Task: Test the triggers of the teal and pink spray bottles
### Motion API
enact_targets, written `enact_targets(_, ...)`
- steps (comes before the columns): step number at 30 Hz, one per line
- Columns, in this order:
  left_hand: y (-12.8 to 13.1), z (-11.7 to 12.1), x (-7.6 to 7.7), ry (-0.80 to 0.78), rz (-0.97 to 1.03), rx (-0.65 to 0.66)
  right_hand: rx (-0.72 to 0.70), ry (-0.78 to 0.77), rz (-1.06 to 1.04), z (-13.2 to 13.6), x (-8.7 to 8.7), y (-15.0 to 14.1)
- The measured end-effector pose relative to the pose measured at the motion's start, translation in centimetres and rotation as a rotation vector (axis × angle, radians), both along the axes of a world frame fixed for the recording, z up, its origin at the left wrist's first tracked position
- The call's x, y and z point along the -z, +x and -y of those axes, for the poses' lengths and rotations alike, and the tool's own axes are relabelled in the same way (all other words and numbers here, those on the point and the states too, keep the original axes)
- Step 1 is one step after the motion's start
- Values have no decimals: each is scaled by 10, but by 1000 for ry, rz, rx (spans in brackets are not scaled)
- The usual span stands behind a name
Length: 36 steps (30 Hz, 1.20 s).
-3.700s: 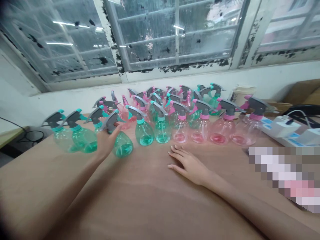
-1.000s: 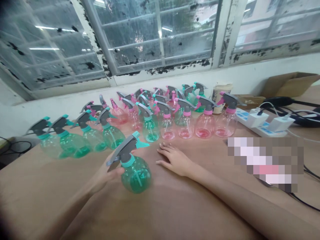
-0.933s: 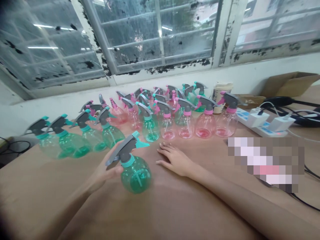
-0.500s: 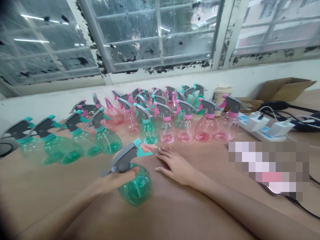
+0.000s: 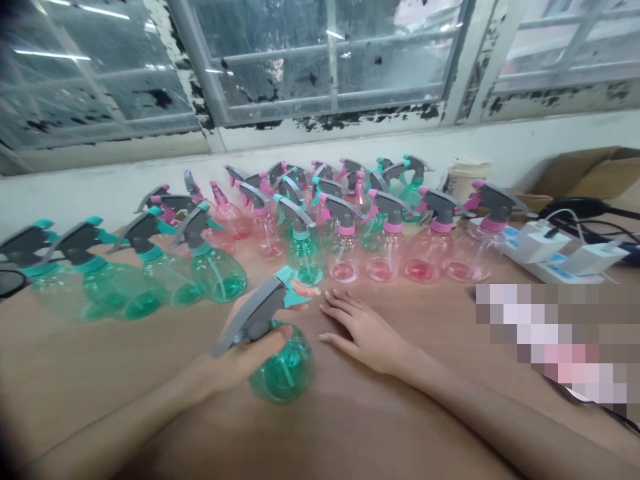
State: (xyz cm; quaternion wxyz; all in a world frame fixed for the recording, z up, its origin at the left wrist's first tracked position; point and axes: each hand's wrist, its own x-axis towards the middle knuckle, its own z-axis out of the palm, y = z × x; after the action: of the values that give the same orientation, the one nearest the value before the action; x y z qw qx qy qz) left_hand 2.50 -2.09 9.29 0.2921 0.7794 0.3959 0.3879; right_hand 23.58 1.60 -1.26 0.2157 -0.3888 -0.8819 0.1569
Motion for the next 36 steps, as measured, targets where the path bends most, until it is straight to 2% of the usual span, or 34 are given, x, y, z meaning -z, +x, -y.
enact_targets(9,0,3,-5,26,50,1,-5,27,18,0,1,0)
enact_targets(18,-4,2,7,-14,12,-15,14,18,44,1,0,0)
enact_targets(23,-3,1,11,35,-8,-52,22,23,64,0,2,0)
enact_targets(31,-2,4,4,3,-34,-76,6,34,66,0,0,0)
enact_targets(36,-2,3,5,-9,3,-25,11,44,83,0,-1,-1)
